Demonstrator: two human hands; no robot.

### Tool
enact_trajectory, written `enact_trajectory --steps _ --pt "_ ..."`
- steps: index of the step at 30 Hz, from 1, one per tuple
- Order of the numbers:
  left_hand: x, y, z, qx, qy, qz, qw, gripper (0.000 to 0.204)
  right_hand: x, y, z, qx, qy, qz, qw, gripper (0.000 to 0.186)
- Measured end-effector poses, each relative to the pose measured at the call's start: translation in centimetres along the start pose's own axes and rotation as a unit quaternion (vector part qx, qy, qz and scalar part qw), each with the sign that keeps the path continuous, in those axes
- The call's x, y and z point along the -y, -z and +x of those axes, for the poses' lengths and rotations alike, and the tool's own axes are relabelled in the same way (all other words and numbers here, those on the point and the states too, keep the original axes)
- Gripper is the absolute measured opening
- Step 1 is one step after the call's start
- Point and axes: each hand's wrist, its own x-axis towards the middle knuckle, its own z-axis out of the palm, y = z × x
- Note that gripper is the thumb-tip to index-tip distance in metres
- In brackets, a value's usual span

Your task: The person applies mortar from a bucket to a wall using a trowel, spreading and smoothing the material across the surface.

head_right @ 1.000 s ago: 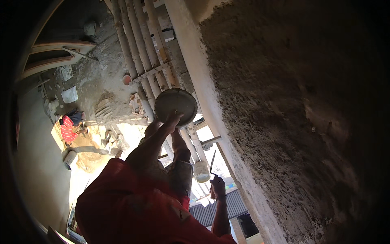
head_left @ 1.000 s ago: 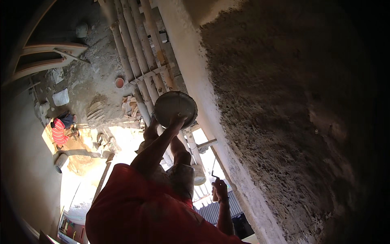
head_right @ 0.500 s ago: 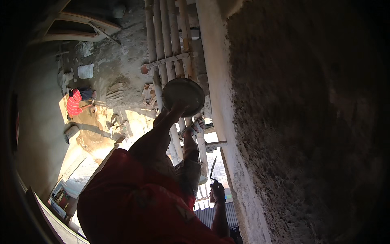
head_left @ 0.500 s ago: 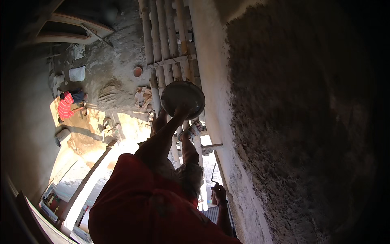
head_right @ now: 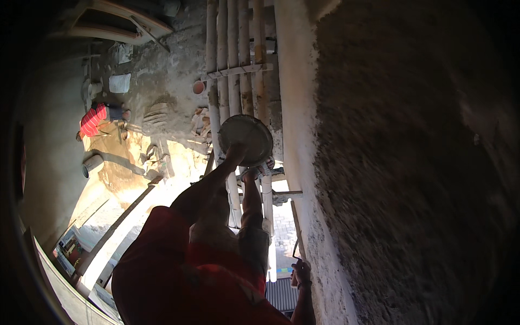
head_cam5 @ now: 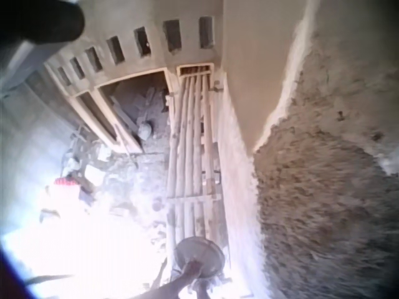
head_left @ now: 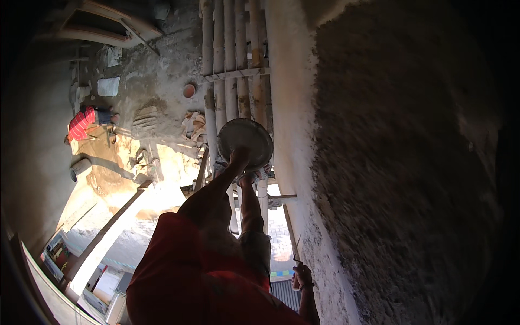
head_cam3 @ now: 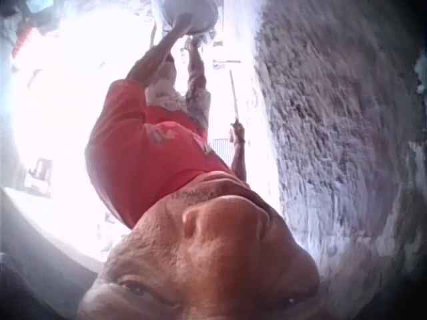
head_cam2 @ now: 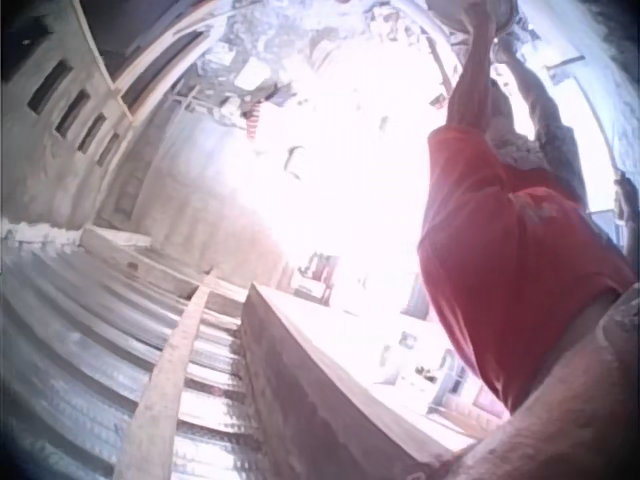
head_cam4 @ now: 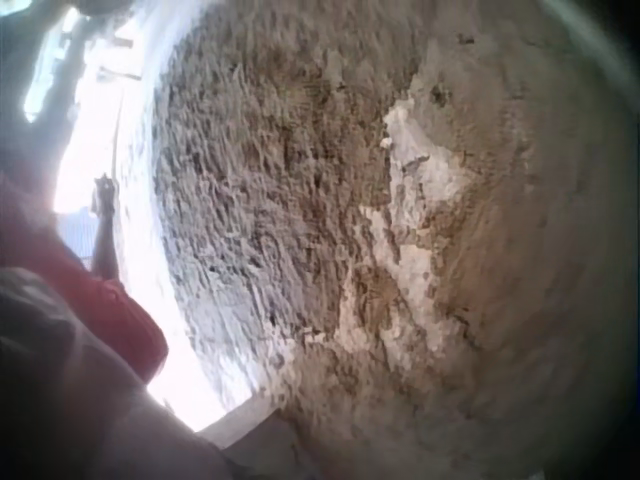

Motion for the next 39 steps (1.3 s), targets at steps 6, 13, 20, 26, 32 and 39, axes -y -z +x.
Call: enact_trajectory --steps 6,13,20,26,32,39 --pt "3.3 -3.9 0.4 -0.003 -0.026 0.040 0.999 0.017 2.2 -1.7 -1.1 0.053 0.027 0.005 0.998 0.021" --pt "2.9 -4.2 1.0 0.041 -0.090 0.113 0.989 0.013 3.7 -3.1 -0.8 0.045 0.031 -0.028 0.998 0.023" --pt "4.8 -5.1 2.4 0.003 -0.193 0.130 0.973 0.013 5.4 -3.3 0.8 0.057 0.060 -0.029 0.996 0.023" --pt "6.6 -6.9 4.1 0.056 -0.137 0.140 0.979 0.014 8.3 -4.1 1.3 0.053 0.069 -0.052 0.995 0.023" --pt "7.0 -5.5 4.5 0.059 -0.130 0.044 0.989 0.015 8.5 -5.0 3.5 0.065 0.057 -0.071 0.994 0.024" --pt "9.1 -0.8 6.3 0.076 -0.011 -0.074 0.994 0.025 10.3 -6.6 5.4 0.084 0.079 -0.061 0.992 0.022"
